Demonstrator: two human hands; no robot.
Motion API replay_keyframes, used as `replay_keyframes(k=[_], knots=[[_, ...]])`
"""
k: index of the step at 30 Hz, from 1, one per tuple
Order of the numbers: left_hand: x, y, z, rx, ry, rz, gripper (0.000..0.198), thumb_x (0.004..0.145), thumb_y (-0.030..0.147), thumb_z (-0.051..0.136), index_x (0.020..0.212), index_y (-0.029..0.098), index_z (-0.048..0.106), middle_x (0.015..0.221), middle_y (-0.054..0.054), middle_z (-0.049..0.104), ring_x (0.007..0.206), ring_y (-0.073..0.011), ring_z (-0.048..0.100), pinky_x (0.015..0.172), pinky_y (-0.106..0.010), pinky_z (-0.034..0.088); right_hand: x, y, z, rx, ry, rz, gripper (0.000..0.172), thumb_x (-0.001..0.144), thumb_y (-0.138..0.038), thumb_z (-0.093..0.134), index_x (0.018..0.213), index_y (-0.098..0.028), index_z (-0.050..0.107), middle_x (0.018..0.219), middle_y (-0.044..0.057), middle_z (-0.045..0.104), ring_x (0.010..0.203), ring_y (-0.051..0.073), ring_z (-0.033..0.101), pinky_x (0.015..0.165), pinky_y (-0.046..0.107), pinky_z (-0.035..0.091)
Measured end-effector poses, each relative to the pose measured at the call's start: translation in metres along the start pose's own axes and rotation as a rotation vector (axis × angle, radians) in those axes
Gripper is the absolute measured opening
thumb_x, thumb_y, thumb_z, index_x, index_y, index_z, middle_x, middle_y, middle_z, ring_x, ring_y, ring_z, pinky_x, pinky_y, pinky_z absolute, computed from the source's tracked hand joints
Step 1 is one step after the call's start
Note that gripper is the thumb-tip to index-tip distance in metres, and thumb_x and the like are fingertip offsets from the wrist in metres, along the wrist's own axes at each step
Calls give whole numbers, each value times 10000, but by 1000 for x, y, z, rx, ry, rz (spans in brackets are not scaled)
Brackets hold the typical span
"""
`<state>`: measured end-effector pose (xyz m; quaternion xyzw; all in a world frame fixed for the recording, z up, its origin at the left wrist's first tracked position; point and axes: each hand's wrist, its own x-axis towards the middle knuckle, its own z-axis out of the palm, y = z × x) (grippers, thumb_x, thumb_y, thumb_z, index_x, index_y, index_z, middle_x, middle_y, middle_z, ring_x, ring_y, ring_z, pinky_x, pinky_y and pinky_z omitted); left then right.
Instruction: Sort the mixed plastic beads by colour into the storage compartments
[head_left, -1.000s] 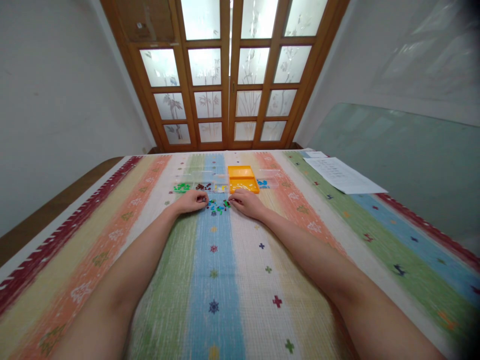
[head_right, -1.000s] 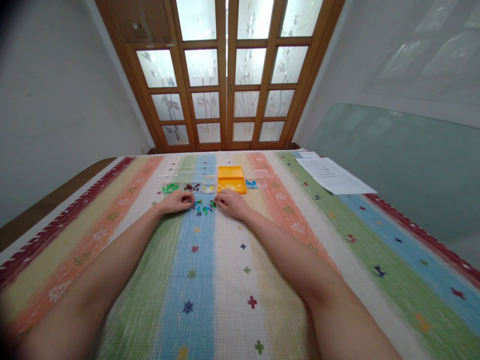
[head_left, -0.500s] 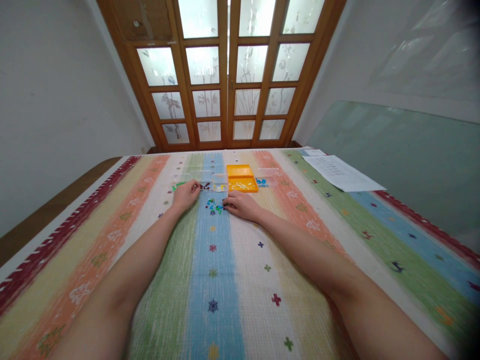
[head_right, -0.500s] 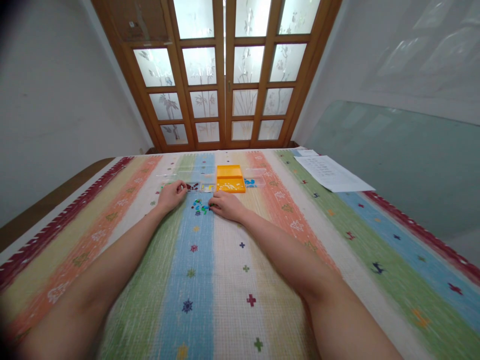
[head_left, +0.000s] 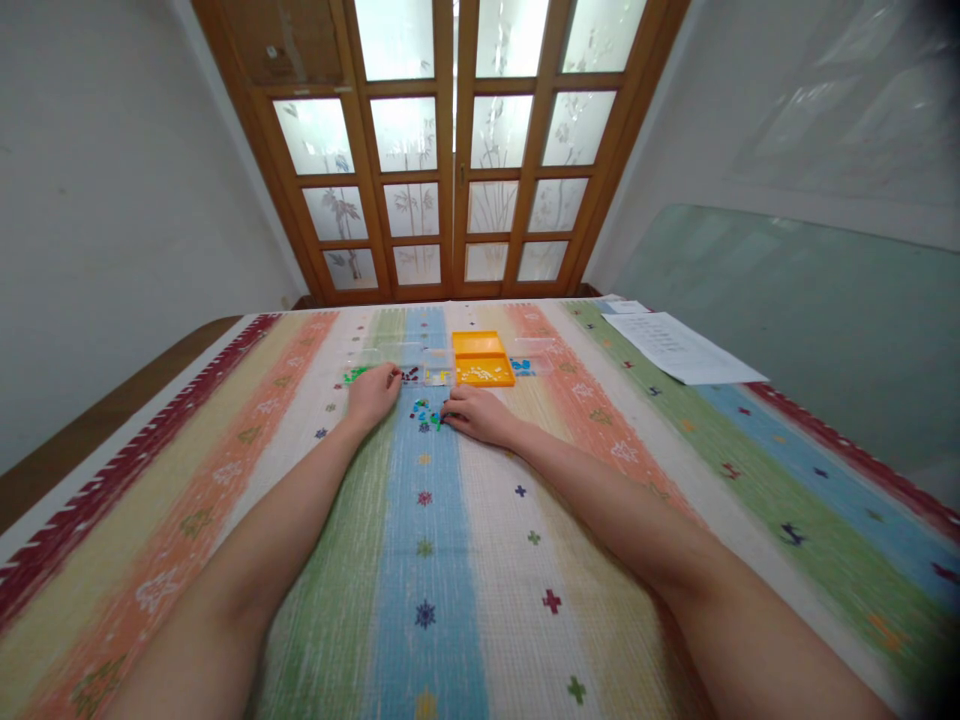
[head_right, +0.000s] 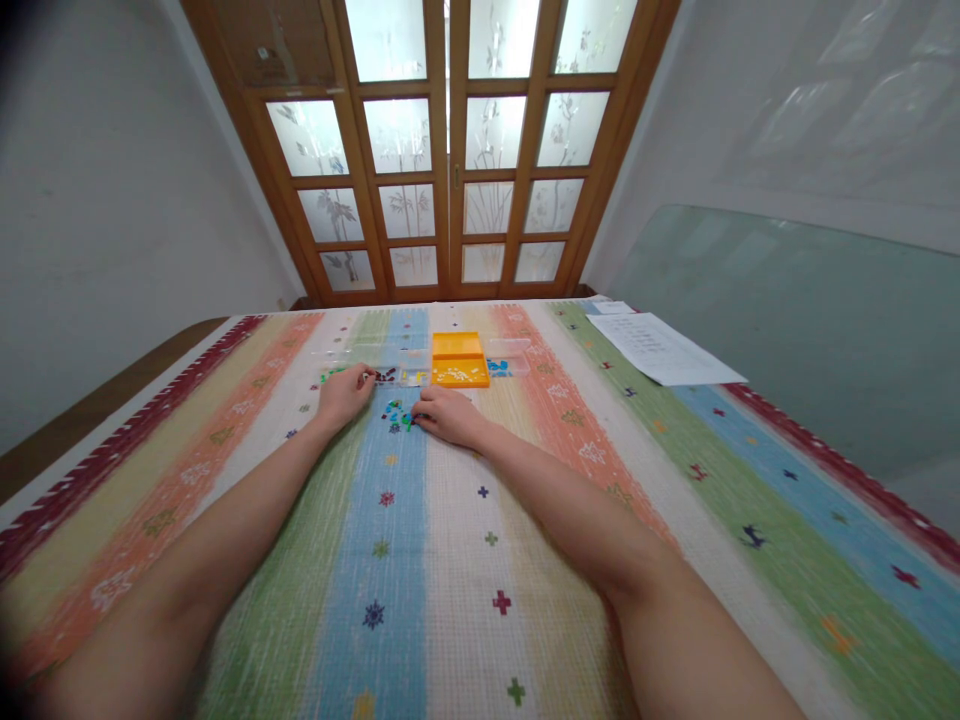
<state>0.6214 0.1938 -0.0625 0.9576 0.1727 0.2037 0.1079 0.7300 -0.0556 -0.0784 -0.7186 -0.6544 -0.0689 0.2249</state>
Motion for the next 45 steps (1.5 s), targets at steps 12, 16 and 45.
replay_keyframes(k=[12,16,45], knots=[[-17,34,-7,-111,-285,447,266,981,357,526,1086,254,747,882,-42,741,825,-209,652,774,-301,439,-3,11,-4,54,99,68,74,979,-234,653,988,-219,725,969,57,675,954,206,601,836,308,439],[-19,37,-8,-123,-333,489,254,955,323,552,1090,258,758,931,-48,759,845,-215,661,791,-306,450,-8,30,-11,20,230,209,96,979,-245,634,953,-211,719,917,58,666,892,205,591,811,314,428],[-18,27,2,-243,-401,487,290,858,223,579,1058,269,785,714,3,671,663,-167,588,683,-265,399,-27,82,-21,-27,567,708,194,913,-277,551,931,-197,726,857,50,701,766,196,581,711,304,401]])
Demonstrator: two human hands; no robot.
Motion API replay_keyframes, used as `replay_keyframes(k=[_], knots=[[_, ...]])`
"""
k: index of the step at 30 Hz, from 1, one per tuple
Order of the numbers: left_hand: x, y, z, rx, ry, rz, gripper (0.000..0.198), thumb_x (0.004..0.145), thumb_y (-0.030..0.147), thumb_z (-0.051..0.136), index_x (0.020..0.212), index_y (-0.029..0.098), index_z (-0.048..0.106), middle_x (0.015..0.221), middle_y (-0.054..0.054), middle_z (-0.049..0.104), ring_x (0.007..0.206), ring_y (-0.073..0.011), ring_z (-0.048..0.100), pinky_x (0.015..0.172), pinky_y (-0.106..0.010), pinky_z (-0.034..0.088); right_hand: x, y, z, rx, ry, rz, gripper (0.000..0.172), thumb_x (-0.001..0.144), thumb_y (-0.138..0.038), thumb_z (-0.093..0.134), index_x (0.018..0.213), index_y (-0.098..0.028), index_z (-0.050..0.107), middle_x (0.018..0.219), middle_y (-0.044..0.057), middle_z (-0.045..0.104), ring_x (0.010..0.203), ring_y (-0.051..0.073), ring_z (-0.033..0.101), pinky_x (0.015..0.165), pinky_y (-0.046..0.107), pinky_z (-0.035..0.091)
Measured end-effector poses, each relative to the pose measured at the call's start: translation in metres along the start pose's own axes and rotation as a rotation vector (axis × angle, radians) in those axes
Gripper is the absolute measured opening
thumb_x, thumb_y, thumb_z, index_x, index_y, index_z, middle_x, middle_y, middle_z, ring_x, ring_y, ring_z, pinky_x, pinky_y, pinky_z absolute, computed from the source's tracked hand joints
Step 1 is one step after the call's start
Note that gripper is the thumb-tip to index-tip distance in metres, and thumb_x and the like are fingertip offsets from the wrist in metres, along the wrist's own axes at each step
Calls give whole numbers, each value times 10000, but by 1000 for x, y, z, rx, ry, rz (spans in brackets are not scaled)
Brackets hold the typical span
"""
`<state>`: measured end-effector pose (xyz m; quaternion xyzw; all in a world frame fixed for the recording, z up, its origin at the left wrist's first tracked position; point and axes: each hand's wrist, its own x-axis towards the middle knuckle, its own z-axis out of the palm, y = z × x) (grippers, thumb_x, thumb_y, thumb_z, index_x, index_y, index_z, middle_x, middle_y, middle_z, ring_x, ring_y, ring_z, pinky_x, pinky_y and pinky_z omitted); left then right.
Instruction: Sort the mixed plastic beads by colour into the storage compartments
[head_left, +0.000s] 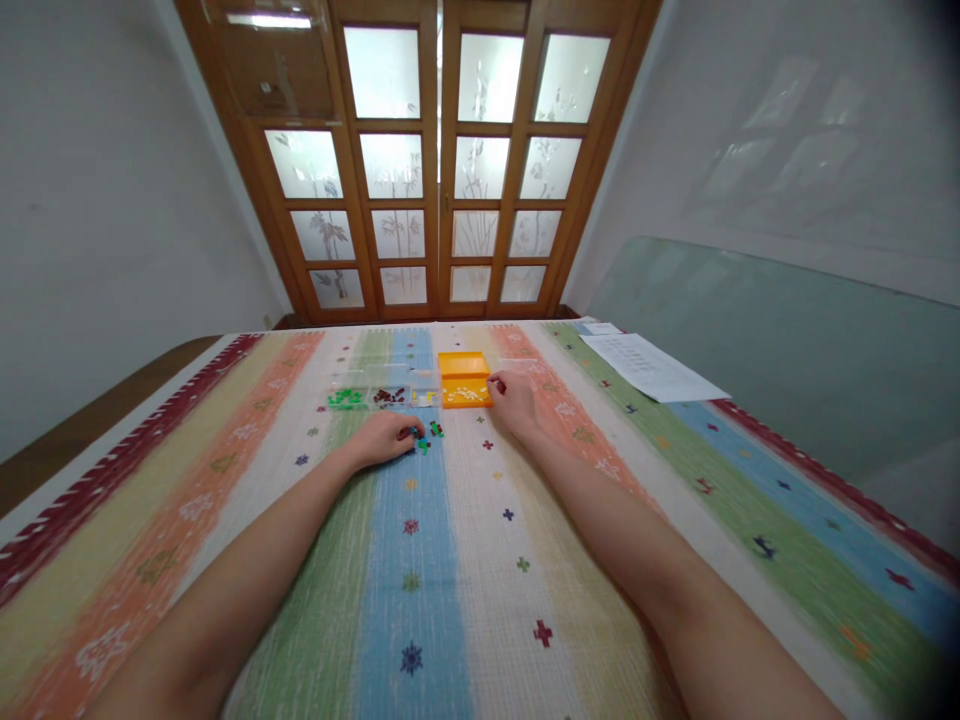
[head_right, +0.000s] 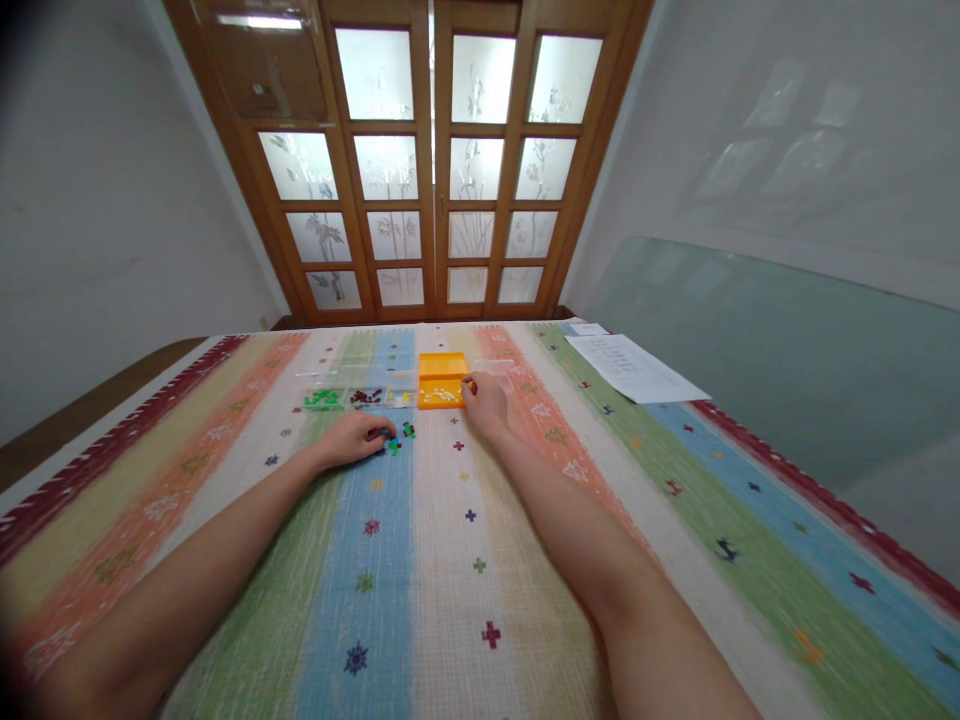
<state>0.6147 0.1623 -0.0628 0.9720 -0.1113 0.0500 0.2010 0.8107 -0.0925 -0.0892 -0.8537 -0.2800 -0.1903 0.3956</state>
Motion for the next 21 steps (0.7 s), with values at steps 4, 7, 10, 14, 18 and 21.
replay_keyframes(k=[4,7,10,14,18,21], knots=[[1,0,-3,18,13,-26,268,879,246,585,1070,248,773,700,10,654,656,-160,572,671,-255,378,-7,-13,3,-6,-57,-70,168,929,-215,553,937,-196,720,886,48,705,793,188,593,731,294,403],[1,-3,-3,40,33,-76,244,901,251,576,1043,248,775,757,-1,695,686,-166,599,682,-256,387,-10,-18,4,-13,-93,-146,140,937,-190,577,947,-198,716,909,49,709,828,191,600,757,291,407],[1,-8,-3,54,47,-88,226,923,281,576,1031,260,773,846,-10,736,747,-176,636,706,-259,404,-10,-19,4,-18,-120,-195,124,945,-184,594,952,-201,716,908,51,707,843,195,602,773,291,408],[1,-9,-3,67,34,-84,212,930,308,590,1037,263,768,816,-4,728,729,-174,634,689,-262,396,-10,-18,6,-10,-139,-230,113,948,-177,605,968,-198,713,904,48,707,840,193,604,780,292,409],[1,-5,-2,85,29,-98,216,929,317,595,1041,261,771,772,-5,708,708,-175,625,669,-263,384,-11,-19,7,-13,-147,-260,109,948,-178,606,968,-191,712,896,49,706,826,192,603,768,294,406],[2,-2,-2,98,33,-90,217,930,323,593,1034,261,773,778,-9,706,713,-178,623,663,-266,379,-12,-20,6,-1,-158,-272,121,949,-179,598,979,-194,714,908,52,709,828,192,606,767,295,411]])
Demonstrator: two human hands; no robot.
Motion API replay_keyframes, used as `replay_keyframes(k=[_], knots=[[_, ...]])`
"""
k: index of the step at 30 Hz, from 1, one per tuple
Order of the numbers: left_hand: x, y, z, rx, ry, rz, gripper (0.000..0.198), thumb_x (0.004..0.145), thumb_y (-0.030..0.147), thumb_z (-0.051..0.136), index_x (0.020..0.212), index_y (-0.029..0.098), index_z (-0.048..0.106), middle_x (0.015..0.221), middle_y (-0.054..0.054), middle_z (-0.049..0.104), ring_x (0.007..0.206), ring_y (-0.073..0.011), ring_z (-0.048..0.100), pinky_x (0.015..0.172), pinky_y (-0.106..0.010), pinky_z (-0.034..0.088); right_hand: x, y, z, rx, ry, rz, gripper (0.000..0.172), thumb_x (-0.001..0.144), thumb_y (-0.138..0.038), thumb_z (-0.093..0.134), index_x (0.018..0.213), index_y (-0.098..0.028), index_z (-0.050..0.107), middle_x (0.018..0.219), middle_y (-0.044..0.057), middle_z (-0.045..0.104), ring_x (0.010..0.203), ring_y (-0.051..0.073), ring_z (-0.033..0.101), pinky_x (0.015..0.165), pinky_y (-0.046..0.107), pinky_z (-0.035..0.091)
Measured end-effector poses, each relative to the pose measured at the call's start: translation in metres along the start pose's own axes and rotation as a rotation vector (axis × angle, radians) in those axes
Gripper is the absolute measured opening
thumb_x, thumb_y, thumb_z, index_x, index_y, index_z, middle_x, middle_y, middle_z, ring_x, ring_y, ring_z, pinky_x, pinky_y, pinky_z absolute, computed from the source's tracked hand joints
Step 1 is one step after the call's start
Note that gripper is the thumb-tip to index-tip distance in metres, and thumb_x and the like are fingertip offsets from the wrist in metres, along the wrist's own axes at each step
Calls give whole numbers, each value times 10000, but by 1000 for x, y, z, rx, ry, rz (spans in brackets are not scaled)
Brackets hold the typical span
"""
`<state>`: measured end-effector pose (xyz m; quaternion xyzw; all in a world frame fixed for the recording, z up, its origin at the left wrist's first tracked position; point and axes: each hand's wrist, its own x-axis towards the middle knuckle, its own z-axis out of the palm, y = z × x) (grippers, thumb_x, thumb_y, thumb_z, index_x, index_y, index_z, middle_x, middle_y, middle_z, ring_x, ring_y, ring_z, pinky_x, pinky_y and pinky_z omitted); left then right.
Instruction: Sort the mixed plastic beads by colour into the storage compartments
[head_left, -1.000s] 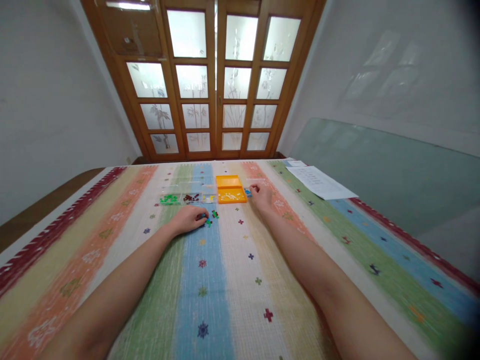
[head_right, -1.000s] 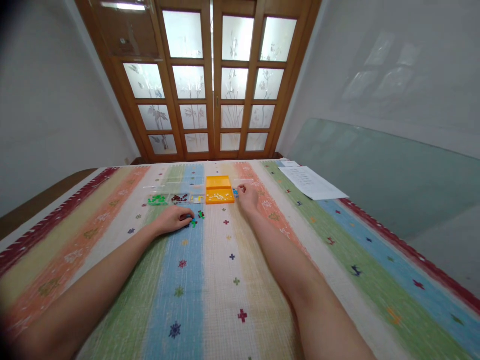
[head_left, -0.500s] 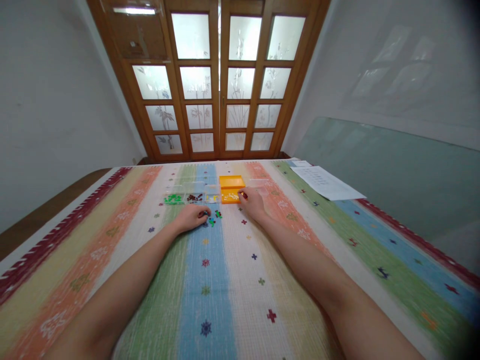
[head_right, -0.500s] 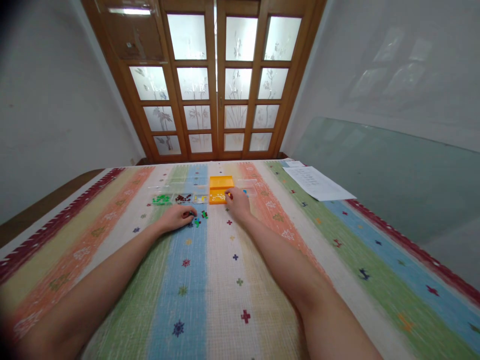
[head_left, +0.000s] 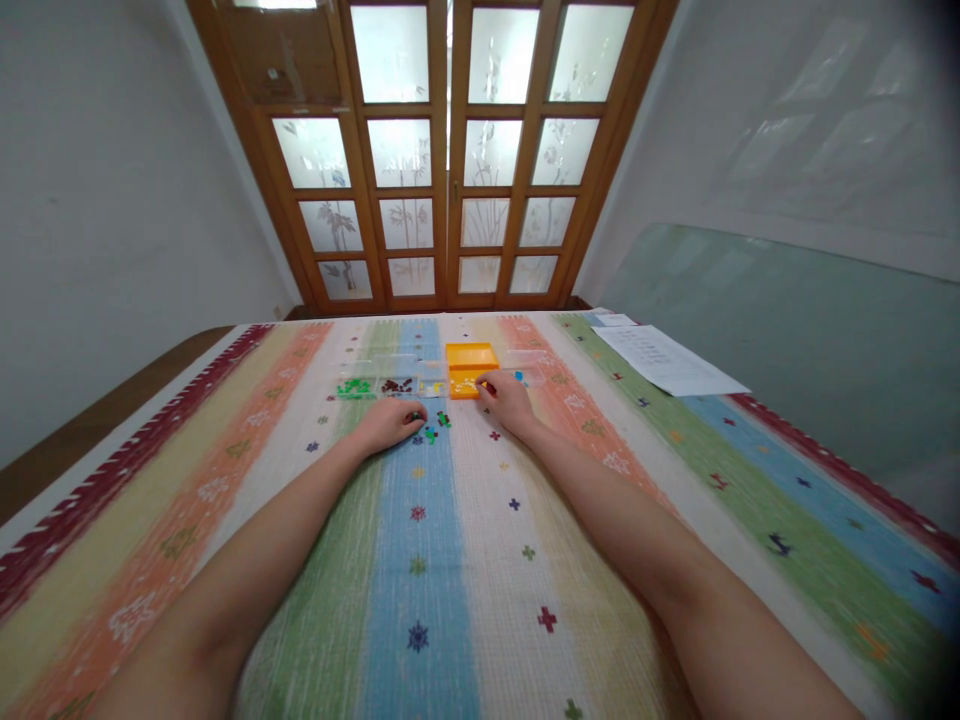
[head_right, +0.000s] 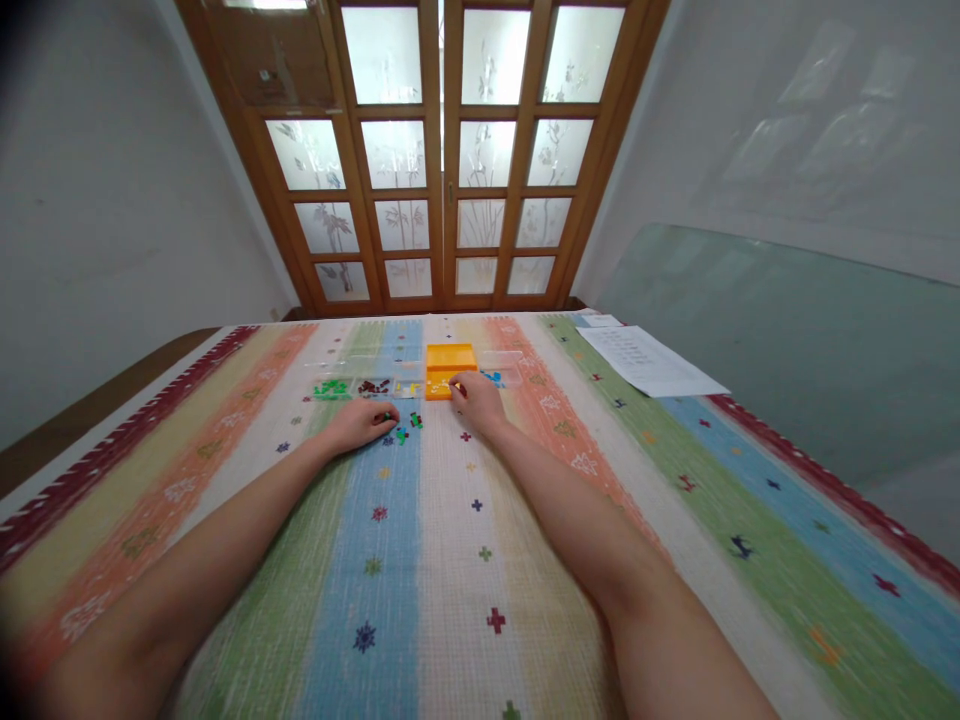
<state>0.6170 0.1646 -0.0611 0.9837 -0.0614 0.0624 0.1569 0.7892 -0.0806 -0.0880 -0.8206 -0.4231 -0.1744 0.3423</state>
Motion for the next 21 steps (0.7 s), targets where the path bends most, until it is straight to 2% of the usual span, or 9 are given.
replay_keyframes(k=[6,10,13,17,21], knots=[[-1,2,-1,22,10,-6,190,924,302,588,990,253,760,777,-8,703,702,-174,613,650,-267,359,-1,-1,0,-1,-10,2,129,948,-180,593,975,-197,718,937,58,725,837,194,613,762,295,415],[-1,2,-3,57,69,-83,206,944,324,563,1014,243,739,788,-20,710,739,-191,629,664,-272,369,-1,-2,0,4,-35,0,135,950,-174,590,983,-198,718,945,60,732,842,193,623,763,289,422],[-1,-4,-9,105,182,-242,237,960,350,545,1057,238,730,861,-47,736,783,-213,649,683,-282,385,-1,-2,1,2,-46,-8,137,946,-163,592,978,-196,721,940,63,736,845,195,630,767,291,428],[-4,-26,-20,149,397,-588,303,992,414,494,1104,238,715,894,-70,742,832,-243,668,688,-290,389,0,-1,2,2,-51,-26,132,942,-160,604,985,-195,724,941,62,741,845,199,636,776,297,437],[-10,-57,-26,140,471,-744,303,984,412,488,1114,253,712,924,-71,750,860,-252,676,687,-294,391,0,0,4,8,-63,-28,133,947,-166,607,989,-199,729,943,60,743,850,198,641,777,297,439]])
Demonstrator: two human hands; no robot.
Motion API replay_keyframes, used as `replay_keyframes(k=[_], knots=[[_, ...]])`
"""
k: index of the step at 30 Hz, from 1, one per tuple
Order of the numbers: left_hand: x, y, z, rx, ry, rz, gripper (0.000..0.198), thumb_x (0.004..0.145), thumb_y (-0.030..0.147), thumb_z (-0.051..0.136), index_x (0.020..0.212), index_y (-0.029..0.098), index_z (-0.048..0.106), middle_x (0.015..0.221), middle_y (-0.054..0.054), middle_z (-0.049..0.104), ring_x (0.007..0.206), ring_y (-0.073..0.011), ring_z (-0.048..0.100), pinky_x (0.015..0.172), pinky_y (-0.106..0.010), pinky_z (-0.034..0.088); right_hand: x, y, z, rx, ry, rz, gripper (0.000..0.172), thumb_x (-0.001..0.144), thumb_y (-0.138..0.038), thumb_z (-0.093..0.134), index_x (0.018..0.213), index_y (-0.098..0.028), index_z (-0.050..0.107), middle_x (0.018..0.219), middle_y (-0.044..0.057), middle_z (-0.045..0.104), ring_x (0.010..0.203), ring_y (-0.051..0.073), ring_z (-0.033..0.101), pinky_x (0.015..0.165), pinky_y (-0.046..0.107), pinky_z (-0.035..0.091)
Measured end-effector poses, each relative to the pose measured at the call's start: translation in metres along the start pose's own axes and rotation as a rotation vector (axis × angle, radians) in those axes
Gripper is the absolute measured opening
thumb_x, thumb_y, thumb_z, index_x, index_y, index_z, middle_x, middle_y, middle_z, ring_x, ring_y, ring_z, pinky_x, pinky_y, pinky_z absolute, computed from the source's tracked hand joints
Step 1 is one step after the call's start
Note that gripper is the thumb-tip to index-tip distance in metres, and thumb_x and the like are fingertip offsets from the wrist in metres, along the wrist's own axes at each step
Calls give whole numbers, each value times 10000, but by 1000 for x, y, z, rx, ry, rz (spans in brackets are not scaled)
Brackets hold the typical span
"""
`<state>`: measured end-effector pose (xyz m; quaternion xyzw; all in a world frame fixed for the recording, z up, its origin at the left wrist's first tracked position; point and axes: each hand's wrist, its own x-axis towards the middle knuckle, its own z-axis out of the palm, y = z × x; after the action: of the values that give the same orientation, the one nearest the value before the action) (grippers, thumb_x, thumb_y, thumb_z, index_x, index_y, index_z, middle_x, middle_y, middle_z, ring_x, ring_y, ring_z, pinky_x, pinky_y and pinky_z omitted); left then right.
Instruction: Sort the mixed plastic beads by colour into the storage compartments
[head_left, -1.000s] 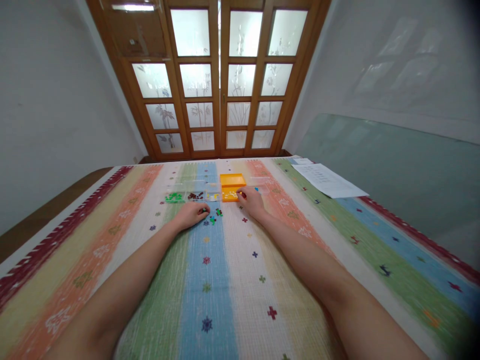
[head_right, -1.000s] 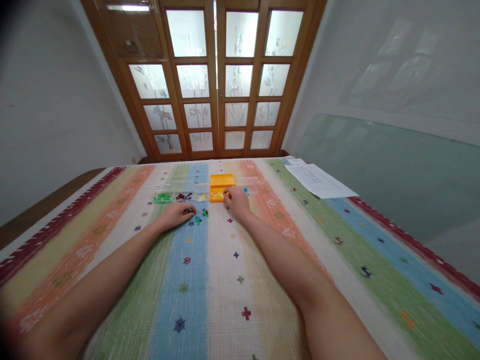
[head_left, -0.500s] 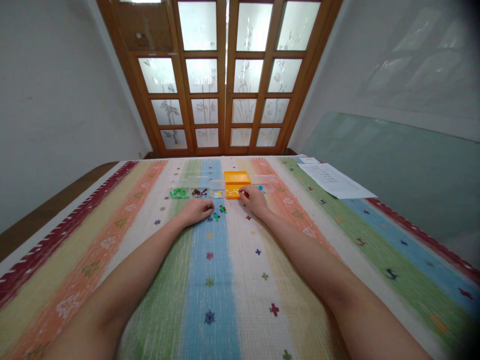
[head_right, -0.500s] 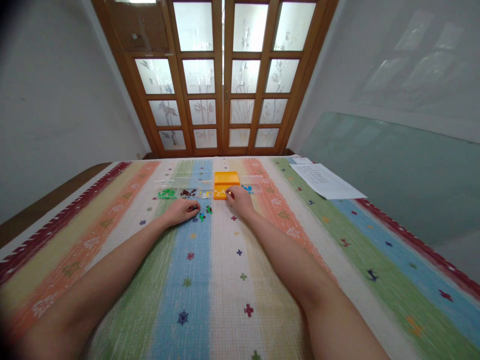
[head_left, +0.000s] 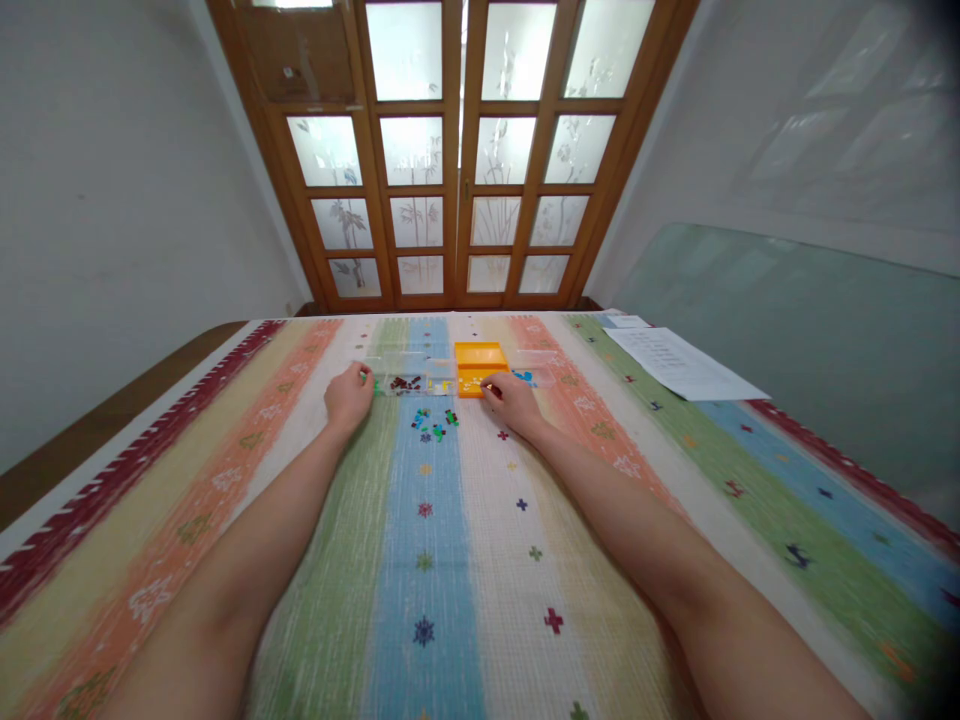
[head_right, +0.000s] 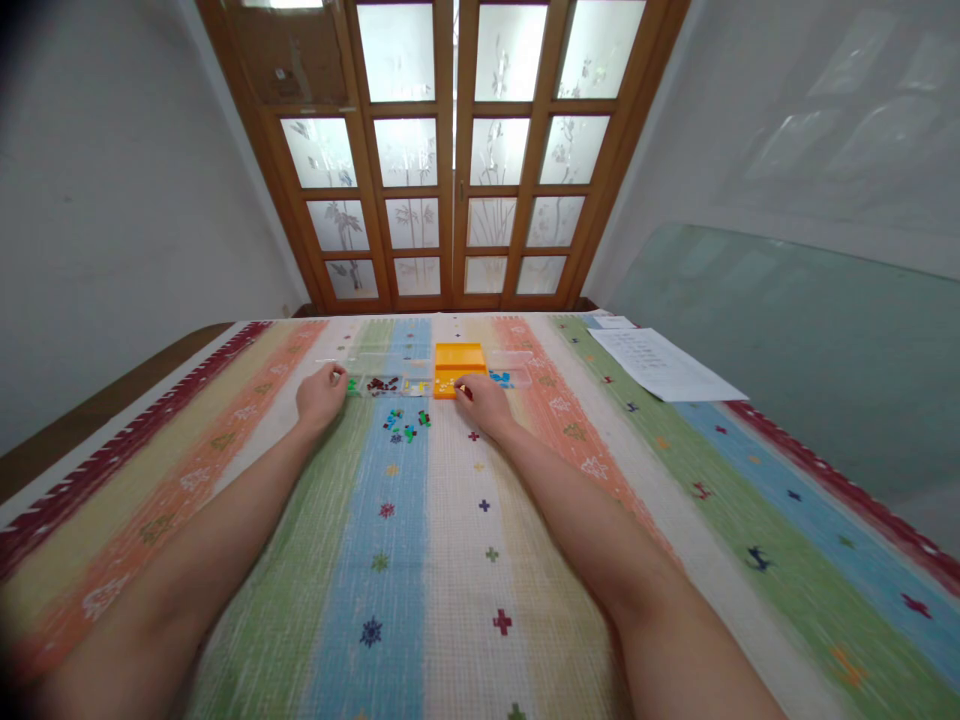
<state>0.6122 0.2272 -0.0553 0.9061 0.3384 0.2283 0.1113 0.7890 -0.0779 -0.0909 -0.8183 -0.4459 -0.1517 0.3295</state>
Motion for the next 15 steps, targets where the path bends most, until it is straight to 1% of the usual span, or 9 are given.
replay_keyframes(k=[2,5,8,12,15], knots=[[6,-9,4,-15,21,-15,315,991,415,474,1118,257,715,944,-71,756,871,-252,678,694,-299,395,0,1,1,-1,-4,-2,126,947,-169,614,988,-198,729,942,56,745,846,195,640,772,294,435],[9,-15,9,-38,37,-10,321,996,420,469,1118,258,718,959,-67,763,874,-247,678,705,-302,399,-1,2,1,-1,-13,-4,125,943,-164,619,997,-199,727,949,52,746,848,191,642,769,287,433],[8,-15,11,-56,28,-1,327,993,425,473,1112,248,721,960,-74,766,864,-245,676,700,-299,394,-1,2,1,0,-19,-4,129,943,-164,615,1000,-197,726,957,55,746,859,193,644,777,289,439],[7,-13,9,-61,22,13,329,988,417,474,1098,237,726,940,-81,761,850,-244,673,686,-295,389,0,1,0,-4,-33,-2,140,949,-165,601,1000,-197,728,952,56,744,851,195,645,781,295,450],[6,-9,8,-79,-6,60,324,979,399,481,1101,228,727,887,-69,747,829,-230,666,678,-287,384,-1,-4,-1,-18,-54,-30,140,963,-176,599,1005,-200,730,976,67,745,887,201,651,809,303,457]])
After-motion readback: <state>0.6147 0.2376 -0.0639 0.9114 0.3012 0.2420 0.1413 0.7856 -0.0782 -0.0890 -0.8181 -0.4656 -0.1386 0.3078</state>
